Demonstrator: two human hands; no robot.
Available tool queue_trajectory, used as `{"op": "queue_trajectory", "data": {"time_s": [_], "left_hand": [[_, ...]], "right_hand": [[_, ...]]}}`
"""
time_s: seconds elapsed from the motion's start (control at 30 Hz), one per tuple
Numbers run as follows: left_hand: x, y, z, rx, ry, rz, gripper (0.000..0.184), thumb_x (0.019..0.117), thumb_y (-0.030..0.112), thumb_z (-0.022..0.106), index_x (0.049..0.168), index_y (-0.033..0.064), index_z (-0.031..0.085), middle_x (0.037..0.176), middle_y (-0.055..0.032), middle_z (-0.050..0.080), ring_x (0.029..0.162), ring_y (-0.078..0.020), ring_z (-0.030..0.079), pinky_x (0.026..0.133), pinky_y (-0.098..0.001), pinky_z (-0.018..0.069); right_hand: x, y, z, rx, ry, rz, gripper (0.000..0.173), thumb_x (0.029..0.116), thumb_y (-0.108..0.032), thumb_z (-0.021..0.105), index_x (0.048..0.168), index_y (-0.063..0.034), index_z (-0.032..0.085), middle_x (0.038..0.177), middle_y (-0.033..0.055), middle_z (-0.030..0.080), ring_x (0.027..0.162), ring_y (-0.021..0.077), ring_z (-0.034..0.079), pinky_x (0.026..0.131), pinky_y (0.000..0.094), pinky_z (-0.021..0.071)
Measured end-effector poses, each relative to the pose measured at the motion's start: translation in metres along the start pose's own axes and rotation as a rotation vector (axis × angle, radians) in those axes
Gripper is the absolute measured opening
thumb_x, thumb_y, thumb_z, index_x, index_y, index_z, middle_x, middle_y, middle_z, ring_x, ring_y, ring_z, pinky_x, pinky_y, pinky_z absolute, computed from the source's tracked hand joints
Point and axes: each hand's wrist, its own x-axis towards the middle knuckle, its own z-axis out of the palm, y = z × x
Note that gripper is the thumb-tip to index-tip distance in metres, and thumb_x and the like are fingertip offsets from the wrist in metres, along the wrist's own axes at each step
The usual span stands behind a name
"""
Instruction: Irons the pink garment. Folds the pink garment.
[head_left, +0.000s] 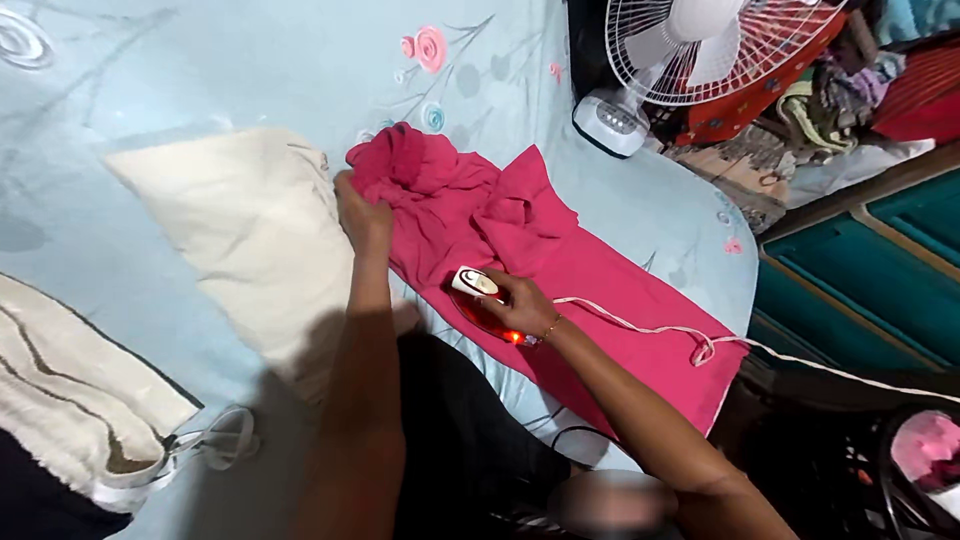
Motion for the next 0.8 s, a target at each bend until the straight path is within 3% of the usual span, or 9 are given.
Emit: {"op": "queue_trajectory", "data": {"time_s": [0.1,0.2,0.3,0.43,0.57,0.67,0.8], "left_hand": [[0.005,0.006,-0.021,-0.023,0.069,0.053,0.069,0.0893,0.003,0.068,0.152,-0.0015,0.038,0.145,-0.0302,0.053,0.136,-0.0432,0.053,0.111,-0.0589,0.0439],[0.009,0.004,-0.033,-0.023,0.037,0.071,0.074,0.092,0.008,0.069,0.156,-0.0001,0.033,0.144,-0.0292,0.053,0.13,-0.0434,0.056,0.107,-0.0591,0.0467],[-0.003,0.0,-0.042,-0.01,0.019,0.115,0.064,0.0968,0.012,0.066,0.153,-0.0026,0.038,0.148,-0.0298,0.049,0.127,-0.0401,0.058,0.105,-0.0519,0.0495],[-0.034,-0.015,-0.049,-0.04,0.043,0.171,0.054,0.0995,0.013,0.06,0.148,-0.0042,0.045,0.145,-0.03,0.051,0.125,-0.0372,0.059,0.103,-0.0474,0.0506],[-0.073,-0.024,-0.046,-0.074,0.005,0.166,0.049,0.1021,0.012,0.057,0.148,-0.0013,0.046,0.142,-0.0279,0.055,0.122,-0.0378,0.061,0.099,-0.0521,0.0525],[-0.103,-0.027,-0.041,-0.067,-0.063,0.187,0.043,0.1024,0.012,0.059,0.144,0.0056,0.052,0.145,-0.0213,0.055,0.12,-0.0346,0.064,0.095,-0.0514,0.0564],[-0.124,-0.03,-0.028,-0.044,-0.131,0.272,0.037,0.1017,0.007,0.057,0.138,-0.0003,0.056,0.142,-0.0236,0.056,0.119,-0.0354,0.064,0.097,-0.0521,0.0553]], "right_hand": [[0.022,-0.011,0.012,0.024,0.056,-0.031,0.048,0.1003,-0.028,0.066,0.141,-0.004,0.06,0.116,0.0212,0.073,0.108,0.035,0.07,0.097,0.0562,0.0531],[0.058,-0.032,0.024,0.055,0.111,-0.09,0.047,0.1007,-0.028,0.066,0.141,-0.005,0.059,0.114,0.0213,0.072,0.106,0.0361,0.071,0.094,0.0578,0.0543],[0.096,-0.049,0.036,0.097,0.207,-0.14,0.045,0.1008,-0.028,0.064,0.139,-0.0048,0.061,0.112,0.0211,0.073,0.105,0.037,0.071,0.093,0.0598,0.0547],[0.103,-0.056,0.032,0.09,0.132,-0.119,0.046,0.1023,-0.029,0.063,0.142,-0.0065,0.058,0.116,0.0217,0.072,0.108,0.0379,0.07,0.094,0.0612,0.0532],[0.045,-0.026,0.016,0.068,-0.01,-0.082,0.046,0.1032,-0.031,0.063,0.143,-0.0093,0.058,0.117,0.0212,0.071,0.109,0.0366,0.069,0.096,0.0604,0.053],[-0.024,0.012,-0.002,0.002,-0.09,-0.014,0.051,0.103,-0.036,0.06,0.147,-0.0098,0.056,0.127,0.0194,0.069,0.119,0.0334,0.066,0.105,0.057,0.0491],[-0.119,0.054,-0.02,-0.028,-0.024,0.035,0.053,0.1006,-0.031,0.06,0.145,-0.0013,0.056,0.127,0.0222,0.069,0.117,0.0344,0.067,0.104,0.0547,0.0499]]}}
